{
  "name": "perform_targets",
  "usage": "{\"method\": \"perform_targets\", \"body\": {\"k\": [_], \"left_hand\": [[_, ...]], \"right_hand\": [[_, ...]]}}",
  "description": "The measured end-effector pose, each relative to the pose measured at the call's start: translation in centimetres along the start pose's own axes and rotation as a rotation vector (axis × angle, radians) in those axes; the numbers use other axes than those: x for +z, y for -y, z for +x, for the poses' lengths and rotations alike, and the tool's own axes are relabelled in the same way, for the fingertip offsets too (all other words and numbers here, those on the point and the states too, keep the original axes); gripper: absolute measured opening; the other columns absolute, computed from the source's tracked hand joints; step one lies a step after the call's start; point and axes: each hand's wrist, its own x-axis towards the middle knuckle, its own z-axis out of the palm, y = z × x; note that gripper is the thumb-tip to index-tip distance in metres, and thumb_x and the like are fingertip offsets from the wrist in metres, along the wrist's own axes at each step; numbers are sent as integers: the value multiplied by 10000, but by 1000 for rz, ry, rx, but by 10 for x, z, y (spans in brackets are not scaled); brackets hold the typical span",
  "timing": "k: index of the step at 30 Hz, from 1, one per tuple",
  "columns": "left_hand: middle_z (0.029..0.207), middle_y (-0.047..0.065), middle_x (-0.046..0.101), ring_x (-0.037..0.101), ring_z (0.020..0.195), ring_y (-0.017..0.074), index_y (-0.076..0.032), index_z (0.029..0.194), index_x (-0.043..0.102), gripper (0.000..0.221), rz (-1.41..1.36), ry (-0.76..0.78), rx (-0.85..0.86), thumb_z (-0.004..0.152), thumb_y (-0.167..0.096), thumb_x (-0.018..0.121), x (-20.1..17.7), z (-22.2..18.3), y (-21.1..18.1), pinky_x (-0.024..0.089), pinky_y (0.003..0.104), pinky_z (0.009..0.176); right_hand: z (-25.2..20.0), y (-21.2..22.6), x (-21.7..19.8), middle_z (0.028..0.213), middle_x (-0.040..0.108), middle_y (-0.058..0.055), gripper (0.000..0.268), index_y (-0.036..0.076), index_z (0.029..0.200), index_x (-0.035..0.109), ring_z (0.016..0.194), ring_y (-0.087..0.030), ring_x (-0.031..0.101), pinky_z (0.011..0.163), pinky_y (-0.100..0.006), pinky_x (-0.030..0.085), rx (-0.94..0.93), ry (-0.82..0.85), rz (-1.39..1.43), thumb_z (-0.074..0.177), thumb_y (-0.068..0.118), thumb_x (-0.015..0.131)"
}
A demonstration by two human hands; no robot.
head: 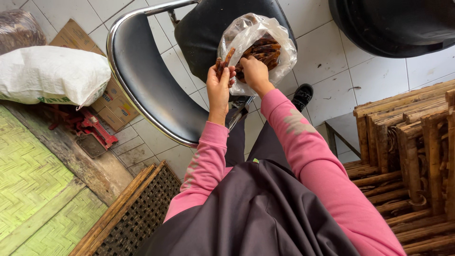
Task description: The person takes dried food items from a woven tray and places them into a plastic bag by hand.
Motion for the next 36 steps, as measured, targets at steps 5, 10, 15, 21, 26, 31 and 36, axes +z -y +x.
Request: {"method": "perform_targets", "body": {"k": [5, 10, 15, 21, 26, 31, 36], "left_hand": [[1042, 25, 685, 641, 887, 67, -54, 1181, 627, 163, 72, 7, -16, 1038, -129, 650, 1, -4, 0, 545, 228, 730], [985, -20, 712, 653, 813, 40, -50, 1126, 667, 228, 308, 92, 18, 930, -150, 726, 12, -8, 0, 549, 213, 678], [917, 19, 673, 620, 757, 90, -19, 1152, 665, 205, 347, 79, 30, 1028, -176, 709, 33, -4, 6, 540, 237, 666], [1128, 20, 649, 661, 1008, 110, -62, 1269, 578, 193, 7, -87, 39, 1093, -116, 519, -8, 14, -6, 589, 266, 824], [1165, 25, 637, 653, 1032, 113, -67, 1280, 569, 216, -12, -62, 20, 1078, -108, 503, -19, 9, -6, 581, 279, 859], [1177, 30, 640, 652, 1038, 115, -67, 1293, 564, 223, -11, -58, 4, 1085, -99, 490, -22, 6, 2, 578, 281, 881], [1208, 30, 614, 654, 1050, 122, -66, 1298, 555, 232, -34, -63, -5, 1079, -83, 480, -24, 5, 7, 580, 279, 885]], "right_hand": [[-19, 13, -30, 1034, 652, -159, 223, 86, 996, 661, 842, -360, 676, 688, -470, 525, -62, -219, 58, 815, 157, 771], [-41, -7, -71, 1081, 674, -30, 224, 129, 1272, 614, 929, -115, 612, 788, -278, 507, 92, 19, 1255, 1050, 152, 624], [-57, -22, -83, 1157, 653, -47, 193, 75, 1268, 564, 1007, -155, 636, 897, -307, 525, -30, 48, 1836, 1111, 32, 668], [-38, -33, -93, 1050, 646, -24, 493, 87, 1466, 494, 914, -183, 678, 791, -331, 561, 271, 64, 1787, 995, 47, 636], [-11, -16, -65, 1120, 704, -188, 710, 16, 1452, 378, 989, -303, 711, 842, -406, 553, 166, 119, 652, 852, 40, 757], [17, -8, -28, 1174, 688, -281, 635, -45, 1367, 462, 1074, -451, 646, 892, -486, 513, -232, 119, 332, 815, 19, 770], [33, -3, -12, 1216, 652, -255, 461, 35, 1190, 698, 978, -439, 679, 800, -488, 542, -225, 140, 31, 734, -5, 749]]}}
